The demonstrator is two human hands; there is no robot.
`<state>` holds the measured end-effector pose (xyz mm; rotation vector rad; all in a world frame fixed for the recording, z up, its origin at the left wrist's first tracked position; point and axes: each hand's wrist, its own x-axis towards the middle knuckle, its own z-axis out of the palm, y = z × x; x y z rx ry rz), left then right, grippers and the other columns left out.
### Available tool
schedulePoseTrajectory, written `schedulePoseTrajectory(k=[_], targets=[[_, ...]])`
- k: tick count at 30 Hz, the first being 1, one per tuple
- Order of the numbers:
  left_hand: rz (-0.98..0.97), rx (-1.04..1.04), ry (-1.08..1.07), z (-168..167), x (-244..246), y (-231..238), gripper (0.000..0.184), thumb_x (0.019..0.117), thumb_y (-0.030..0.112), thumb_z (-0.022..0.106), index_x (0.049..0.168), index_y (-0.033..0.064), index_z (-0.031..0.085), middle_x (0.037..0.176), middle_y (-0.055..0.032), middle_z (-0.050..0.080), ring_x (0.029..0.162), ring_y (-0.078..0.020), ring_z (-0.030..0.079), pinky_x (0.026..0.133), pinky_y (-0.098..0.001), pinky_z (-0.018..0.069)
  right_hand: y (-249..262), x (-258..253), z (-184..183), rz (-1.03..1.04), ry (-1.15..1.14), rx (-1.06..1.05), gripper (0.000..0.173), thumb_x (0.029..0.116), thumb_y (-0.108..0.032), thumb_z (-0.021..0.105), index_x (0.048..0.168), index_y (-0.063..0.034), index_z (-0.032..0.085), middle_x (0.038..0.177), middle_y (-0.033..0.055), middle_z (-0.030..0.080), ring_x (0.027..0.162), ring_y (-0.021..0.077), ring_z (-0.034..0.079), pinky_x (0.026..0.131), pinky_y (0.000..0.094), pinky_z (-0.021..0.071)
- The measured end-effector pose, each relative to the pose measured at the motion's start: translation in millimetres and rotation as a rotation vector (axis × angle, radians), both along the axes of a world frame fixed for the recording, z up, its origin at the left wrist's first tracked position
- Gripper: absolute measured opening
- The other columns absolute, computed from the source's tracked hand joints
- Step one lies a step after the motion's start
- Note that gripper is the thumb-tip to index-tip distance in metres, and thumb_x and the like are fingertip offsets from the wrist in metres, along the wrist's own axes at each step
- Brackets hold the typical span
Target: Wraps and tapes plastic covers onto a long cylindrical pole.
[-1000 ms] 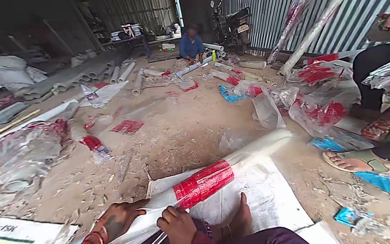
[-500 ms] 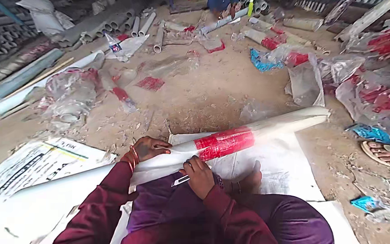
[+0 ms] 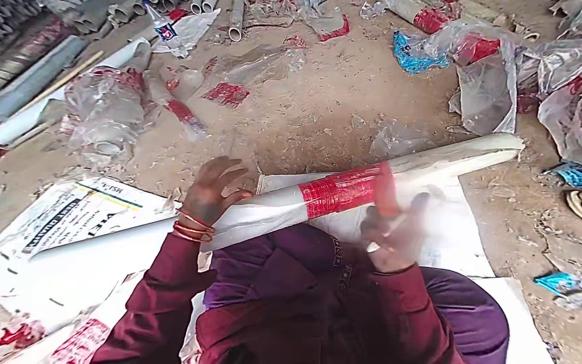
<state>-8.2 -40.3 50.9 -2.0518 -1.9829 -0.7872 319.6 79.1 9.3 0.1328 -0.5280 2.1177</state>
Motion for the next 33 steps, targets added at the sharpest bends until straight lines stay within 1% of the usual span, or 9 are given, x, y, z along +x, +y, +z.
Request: schedulePoseTrajectory(k=[2,4,7,9,13,18,20,24,33], targets=[[0.179,0.149,0.142,1,44,-11,0.036,0.1010,0.032,0.062,0.100,-0.0012,0.077,0.113,-0.0238,0.072,0.110,-0.0460,0.065,0.095,-0.0544,0.0510,14,25,3,0.055,0.134,0.045,0.073,0.0980,-0.072,0.032,0.158,-0.0317,0.038,0.124,-0.0030,0.072,0.053,-0.0014,0.060,0.048,0.0143,0.0504],[0.282,0.122,0.141,-17,95,-22,0.044,0.0996,0.041,0.061,0.091,0.0004,0.075,0.097,-0.0220,0.073,0.093,-0.0416,0.070,0.081,-0.0511,0.0557,17,34,7,0.038,0.059,0.080,0.074,0.0962,-0.073,0.035,0.157,-0.0317,0.041,0.108,-0.0025,0.076,0.051,0.0010,0.061,0.047,0.0162,0.0522],[0.345,-0.059,0.100,-66,140,-22,0.066,0.0811,0.052,0.075,0.110,-0.0076,0.071,0.109,-0.0284,0.070,0.101,-0.0479,0.069,0.085,-0.0589,0.0545,7,19,4,-0.109,-0.399,0.070,0.049,0.1111,-0.042,0.032,0.137,-0.0087,0.057,0.083,0.0032,0.076,0.047,-0.0004,0.056,0.042,0.0117,0.0428],[0.333,0.089,0.214,-100,142,-13,0.058,0.0834,0.049,0.071,0.110,-0.0033,0.072,0.104,-0.0231,0.072,0.093,-0.0417,0.071,0.081,-0.0539,0.0530,3,5,0,-0.178,-0.888,0.163,0.023,0.1083,-0.013,0.043,0.127,-0.0008,0.051,0.078,0.0001,0.070,0.048,-0.0042,0.049,0.043,0.0106,0.0366],[0.249,0.379,0.249,-130,121,2,0.022,0.0953,0.033,0.063,0.091,0.0141,0.072,0.088,-0.0060,0.073,0.084,-0.0260,0.066,0.081,-0.0415,0.0438,2,-6,-20,-0.313,-1.330,0.552,0.025,0.1041,-0.012,0.050,0.122,0.0057,0.055,0.081,-0.0019,0.061,0.060,-0.0028,0.048,0.058,0.0169,0.0409],[0.214,0.407,0.130,-138,123,0,0.019,0.0941,0.023,0.061,0.080,0.0165,0.072,0.081,-0.0027,0.072,0.084,-0.0237,0.065,0.084,-0.0406,0.0406,-2,-10,-22,-0.603,-1.432,1.004,0.030,0.1001,-0.013,0.061,0.124,0.0037,0.070,0.109,0.0201,0.074,0.098,0.0306,0.073,0.089,0.0458,0.0578],[0.212,0.426,0.144,-143,124,-2,0.020,0.0936,0.020,0.059,0.077,0.0175,0.071,0.080,-0.0020,0.071,0.082,-0.0233,0.064,0.083,-0.0402,0.0398,-3,-14,-29,-0.771,-1.450,1.198,0.026,0.0958,-0.013,0.064,0.116,-0.0024,0.076,0.104,0.0195,0.076,0.095,0.0390,0.073,0.083,0.0541,0.0576],[0.211,0.402,0.156,-144,125,-6,0.019,0.0946,0.019,0.057,0.081,0.0189,0.071,0.082,-0.0013,0.071,0.082,-0.0224,0.063,0.083,-0.0396,0.0397,1,-19,-44,-0.922,-1.455,1.461,0.022,0.0967,-0.025,0.064,0.107,-0.0137,0.081,0.096,0.0116,0.077,0.088,0.0350,0.071,0.077,0.0533,0.0495],[0.206,0.415,0.164,-144,125,-5,0.021,0.0965,0.018,0.055,0.081,0.0204,0.069,0.080,-0.0004,0.069,0.081,-0.0207,0.063,0.084,-0.0366,0.0414,-3,-30,-58,-1.157,-1.408,1.662,0.028,0.0945,-0.006,0.060,0.098,-0.0205,0.083,0.085,0.0067,0.076,0.080,0.0278,0.070,0.078,0.0435,0.0501]])
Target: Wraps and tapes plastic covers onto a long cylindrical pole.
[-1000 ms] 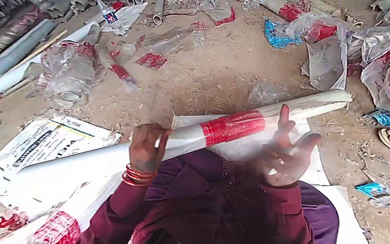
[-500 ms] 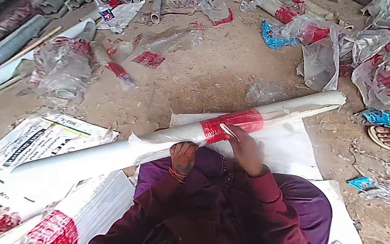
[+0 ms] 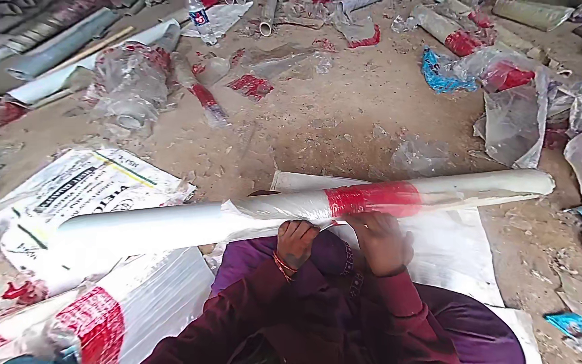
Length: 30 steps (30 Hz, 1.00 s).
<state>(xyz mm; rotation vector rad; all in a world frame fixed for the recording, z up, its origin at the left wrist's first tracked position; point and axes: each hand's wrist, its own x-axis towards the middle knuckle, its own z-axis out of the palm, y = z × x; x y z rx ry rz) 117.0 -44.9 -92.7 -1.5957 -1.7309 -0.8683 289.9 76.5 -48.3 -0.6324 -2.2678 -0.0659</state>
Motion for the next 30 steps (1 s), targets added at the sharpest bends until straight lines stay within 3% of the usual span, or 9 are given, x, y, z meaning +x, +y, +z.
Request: schedulePoseTrajectory(k=[5,8,12,17,20,24,27,30], targets=[[0.016,-0.009,0.014,8,2,-3,0.021,0.0938,0.018,0.056,0.081,0.0206,0.073,0.080,0.0010,0.071,0.078,-0.0177,0.067,0.078,-0.0343,0.0496,-14,-10,3,-0.052,-0.036,0.036,0.034,0.0920,0.001,0.054,0.106,-0.0145,0.082,0.090,0.0134,0.075,0.085,0.0340,0.071,0.079,0.0505,0.0497],[0.082,-0.136,0.029,23,6,-6,0.013,0.0869,0.017,0.059,0.083,0.0171,0.072,0.082,-0.0004,0.071,0.080,-0.0183,0.068,0.077,-0.0357,0.0519,-17,-11,13,-0.039,-0.095,-0.116,0.031,0.0923,0.005,0.060,0.116,-0.0060,0.078,0.090,0.0203,0.073,0.087,0.0417,0.070,0.078,0.0567,0.0491],[0.203,-0.365,0.021,46,22,-3,0.017,0.0833,0.023,0.069,0.094,0.0116,0.075,0.092,-0.0053,0.073,0.087,-0.0222,0.072,0.080,-0.0403,0.0557,-13,-4,15,-0.057,-0.009,-0.401,0.031,0.0990,-0.010,0.059,0.124,0.0056,0.069,0.098,0.0308,0.071,0.087,0.0531,0.067,0.078,0.0654,0.0479],[0.359,-0.372,0.100,52,36,4,0.026,0.0795,0.030,0.074,0.096,0.0100,0.076,0.093,-0.0056,0.074,0.088,-0.0223,0.073,0.081,-0.0404,0.0571,-9,1,21,-0.111,0.048,-0.539,0.047,0.1013,-0.030,0.060,0.128,0.0080,0.064,0.107,0.0338,0.069,0.095,0.0564,0.065,0.084,0.0696,0.0448],[0.332,-0.365,0.042,57,42,0,0.028,0.0791,0.027,0.076,0.096,0.0052,0.077,0.095,-0.0111,0.075,0.088,-0.0276,0.074,0.080,-0.0445,0.0582,-12,0,18,-0.127,0.111,-0.448,0.045,0.1016,-0.032,0.051,0.120,0.0047,0.069,0.101,0.0297,0.071,0.090,0.0539,0.066,0.079,0.0701,0.0446],[0.236,-0.359,-0.086,50,43,1,0.033,0.0804,0.029,0.077,0.094,-0.0012,0.074,0.094,-0.0189,0.073,0.086,-0.0358,0.073,0.076,-0.0494,0.0558,-11,4,20,-0.122,0.091,-0.365,0.030,0.1008,-0.022,0.056,0.112,-0.0025,0.076,0.096,0.0228,0.074,0.088,0.0460,0.069,0.076,0.0618,0.0488],[0.219,-0.207,0.026,29,30,7,0.027,0.0884,0.030,0.068,0.089,0.0033,0.073,0.082,-0.0141,0.070,0.074,-0.0325,0.069,0.067,-0.0443,0.0514,-2,6,18,-0.123,0.067,-0.237,0.023,0.0969,-0.018,0.062,0.106,-0.0098,0.081,0.086,0.0160,0.075,0.081,0.0390,0.071,0.075,0.0555,0.0518],[0.147,-0.090,0.100,11,16,6,0.027,0.0995,0.031,0.058,0.088,0.0111,0.072,0.075,-0.0069,0.067,0.070,-0.0269,0.063,0.067,-0.0394,0.0466,1,9,8,-0.141,0.025,-0.064,0.021,0.0969,-0.017,0.063,0.103,-0.0160,0.082,0.079,0.0103,0.074,0.075,0.0316,0.070,0.071,0.0464,0.0506]])
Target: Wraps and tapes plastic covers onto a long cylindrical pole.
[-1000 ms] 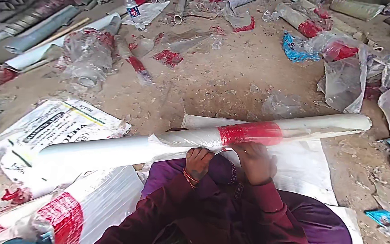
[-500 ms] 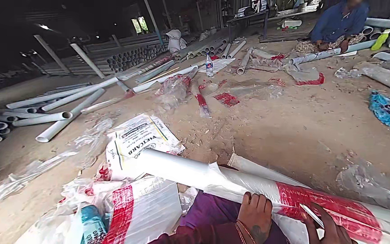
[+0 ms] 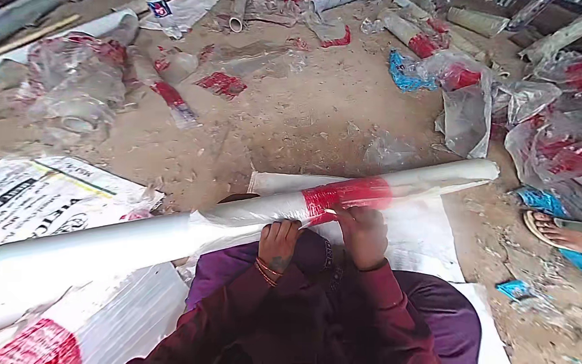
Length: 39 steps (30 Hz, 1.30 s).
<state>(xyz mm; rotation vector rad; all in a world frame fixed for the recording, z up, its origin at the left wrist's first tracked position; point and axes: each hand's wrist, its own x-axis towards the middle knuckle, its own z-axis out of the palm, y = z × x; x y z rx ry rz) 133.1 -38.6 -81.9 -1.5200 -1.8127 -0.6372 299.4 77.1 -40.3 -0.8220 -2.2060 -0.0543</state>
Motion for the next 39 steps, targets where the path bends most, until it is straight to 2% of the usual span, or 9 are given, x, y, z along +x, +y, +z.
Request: schedulePoseTrajectory(k=[3,8,13,16,25,32,39], targets=[[-0.088,0.049,0.014,-9,-10,0,0.026,0.1033,0.030,0.054,0.089,0.0150,0.070,0.075,-0.0033,0.066,0.071,-0.0244,0.061,0.069,-0.0375,0.0443,-3,1,-6,0.004,-0.051,0.118,0.020,0.0960,-0.015,0.063,0.100,-0.0190,0.082,0.074,0.0073,0.071,0.072,0.0280,0.068,0.070,0.0414,0.0495],[-0.162,0.099,0.005,-13,-15,1,0.024,0.1030,0.025,0.053,0.085,0.0171,0.066,0.077,-0.0011,0.067,0.073,-0.0224,0.060,0.072,-0.0364,0.0431,-14,1,-9,-0.005,-0.112,0.208,0.022,0.0948,-0.012,0.063,0.100,-0.0201,0.082,0.072,0.0051,0.071,0.070,0.0242,0.067,0.070,0.0374,0.0491],[-0.207,0.116,-0.001,-13,-18,2,0.024,0.1031,0.020,0.051,0.085,0.0174,0.066,0.076,-0.0007,0.065,0.076,-0.0223,0.060,0.073,-0.0358,0.0422,-18,-4,-8,-0.020,-0.198,0.257,0.024,0.0941,-0.014,0.061,0.101,-0.0239,0.082,0.071,0.0035,0.071,0.061,0.0229,0.064,0.056,0.0369,0.0439],[-0.225,0.126,-0.007,-14,-19,1,0.024,0.1021,0.018,0.051,0.084,0.0176,0.067,0.075,-0.0003,0.066,0.075,-0.0217,0.060,0.072,-0.0358,0.0418,-21,-6,-10,-0.004,-0.221,0.285,0.026,0.0934,-0.013,0.059,0.101,-0.0226,0.082,0.069,0.0037,0.069,0.058,0.0223,0.062,0.051,0.0351,0.0416],[-0.240,0.136,-0.036,-11,-18,3,0.026,0.0998,0.014,0.049,0.080,0.0167,0.066,0.073,-0.0003,0.065,0.074,-0.0218,0.060,0.071,-0.0368,0.0410,-21,-8,-8,-0.021,-0.290,0.351,0.028,0.0921,-0.012,0.057,0.103,-0.0214,0.081,0.067,0.0036,0.066,0.056,0.0213,0.060,0.051,0.0335,0.0418],[-0.268,0.159,-0.052,-11,-19,5,0.028,0.0987,0.013,0.049,0.077,0.0150,0.066,0.070,-0.0005,0.064,0.073,-0.0215,0.059,0.073,-0.0365,0.0401,-11,0,-7,0.020,-0.372,0.357,0.029,0.0924,-0.009,0.057,0.108,-0.0175,0.080,0.068,0.0065,0.066,0.055,0.0235,0.061,0.049,0.0343,0.0439],[-0.295,0.163,-0.070,-10,-20,6,0.029,0.0968,0.012,0.050,0.074,0.0144,0.067,0.070,-0.0008,0.066,0.072,-0.0215,0.060,0.074,-0.0372,0.0395,12,25,-4,0.018,-0.507,0.203,0.034,0.0876,0.002,0.061,0.117,-0.0070,0.075,0.076,0.0160,0.069,0.060,0.0341,0.067,0.049,0.0421,0.0494]])
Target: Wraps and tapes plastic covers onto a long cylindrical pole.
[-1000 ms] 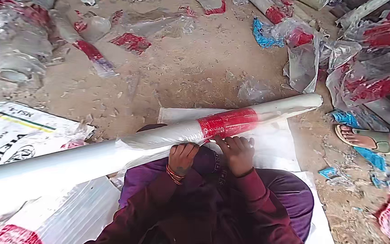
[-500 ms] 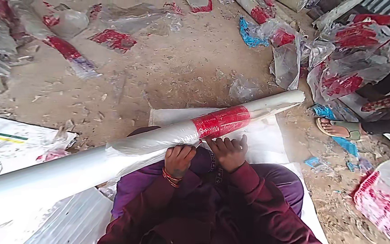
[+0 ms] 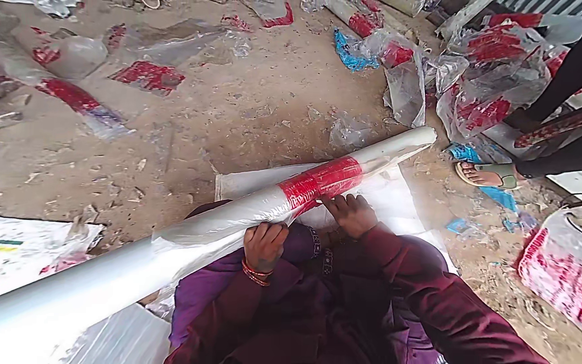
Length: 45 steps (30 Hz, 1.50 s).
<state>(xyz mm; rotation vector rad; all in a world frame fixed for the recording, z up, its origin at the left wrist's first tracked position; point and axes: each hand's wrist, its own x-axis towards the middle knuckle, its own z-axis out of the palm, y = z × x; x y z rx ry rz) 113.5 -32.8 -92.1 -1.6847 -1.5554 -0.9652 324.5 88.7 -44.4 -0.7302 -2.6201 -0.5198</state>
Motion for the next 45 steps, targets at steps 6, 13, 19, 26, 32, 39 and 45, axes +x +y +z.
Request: schedulePoseTrajectory(k=[6,13,19,26,32,39,45], targets=[[-0.009,-0.013,-0.001,1,0,-1,0.025,0.0946,0.010,0.053,0.077,0.0115,0.070,0.067,-0.0036,0.063,0.069,-0.0239,0.060,0.073,-0.0385,0.0404,4,8,11,-0.081,-0.062,-0.158,0.037,0.0879,0.008,0.060,0.121,-0.0035,0.073,0.079,0.0200,0.069,0.067,0.0396,0.069,0.055,0.0472,0.0532],[0.004,-0.014,0.020,2,2,-3,0.024,0.0967,0.010,0.053,0.080,0.0110,0.070,0.067,-0.0037,0.062,0.069,-0.0229,0.059,0.074,-0.0371,0.0409,-10,1,8,-0.128,0.194,-0.170,0.024,0.0936,-0.008,0.063,0.109,-0.0161,0.079,0.071,0.0139,0.068,0.063,0.0343,0.068,0.054,0.0458,0.0521],[-0.005,-0.004,0.018,1,1,-3,0.022,0.0957,0.011,0.056,0.080,0.0108,0.071,0.066,-0.0036,0.062,0.068,-0.0226,0.059,0.073,-0.0367,0.0412,-37,-29,14,-0.012,0.219,-0.058,0.020,0.0914,-0.015,0.064,0.101,-0.0183,0.081,0.068,0.0089,0.068,0.059,0.0286,0.066,0.052,0.0401,0.0500],[0.000,-0.020,0.017,2,1,-4,0.022,0.0966,0.011,0.055,0.081,0.0108,0.071,0.067,-0.0033,0.062,0.068,-0.0223,0.059,0.073,-0.0363,0.0416,-34,-35,19,0.036,0.152,-0.045,0.025,0.0898,-0.007,0.062,0.103,-0.0170,0.080,0.070,0.0099,0.068,0.061,0.0292,0.067,0.053,0.0398,0.0500],[0.006,-0.005,0.020,2,1,-3,0.022,0.0965,0.011,0.055,0.080,0.0109,0.070,0.065,-0.0031,0.060,0.068,-0.0218,0.058,0.073,-0.0354,0.0415,-30,-32,13,0.063,0.162,-0.019,0.026,0.0913,-0.009,0.060,0.103,-0.0186,0.080,0.068,0.0088,0.066,0.058,0.0278,0.065,0.052,0.0383,0.0487],[0.000,0.009,0.000,1,2,-2,0.023,0.0973,0.013,0.056,0.079,0.0108,0.070,0.066,-0.0033,0.061,0.067,-0.0216,0.058,0.074,-0.0356,0.0404,-30,-32,12,0.049,0.139,0.009,0.026,0.0918,-0.008,0.058,0.105,-0.0163,0.080,0.069,0.0095,0.066,0.057,0.0275,0.064,0.050,0.0376,0.0476],[-0.039,0.061,-0.008,-5,0,-2,0.024,0.0970,0.012,0.056,0.079,0.0109,0.072,0.065,-0.0023,0.061,0.067,-0.0202,0.056,0.075,-0.0344,0.0406,-10,-1,21,-0.184,-0.011,-0.257,0.035,0.0859,0.008,0.063,0.116,-0.0053,0.075,0.078,0.0236,0.068,0.069,0.0447,0.069,0.059,0.0536,0.0539]])
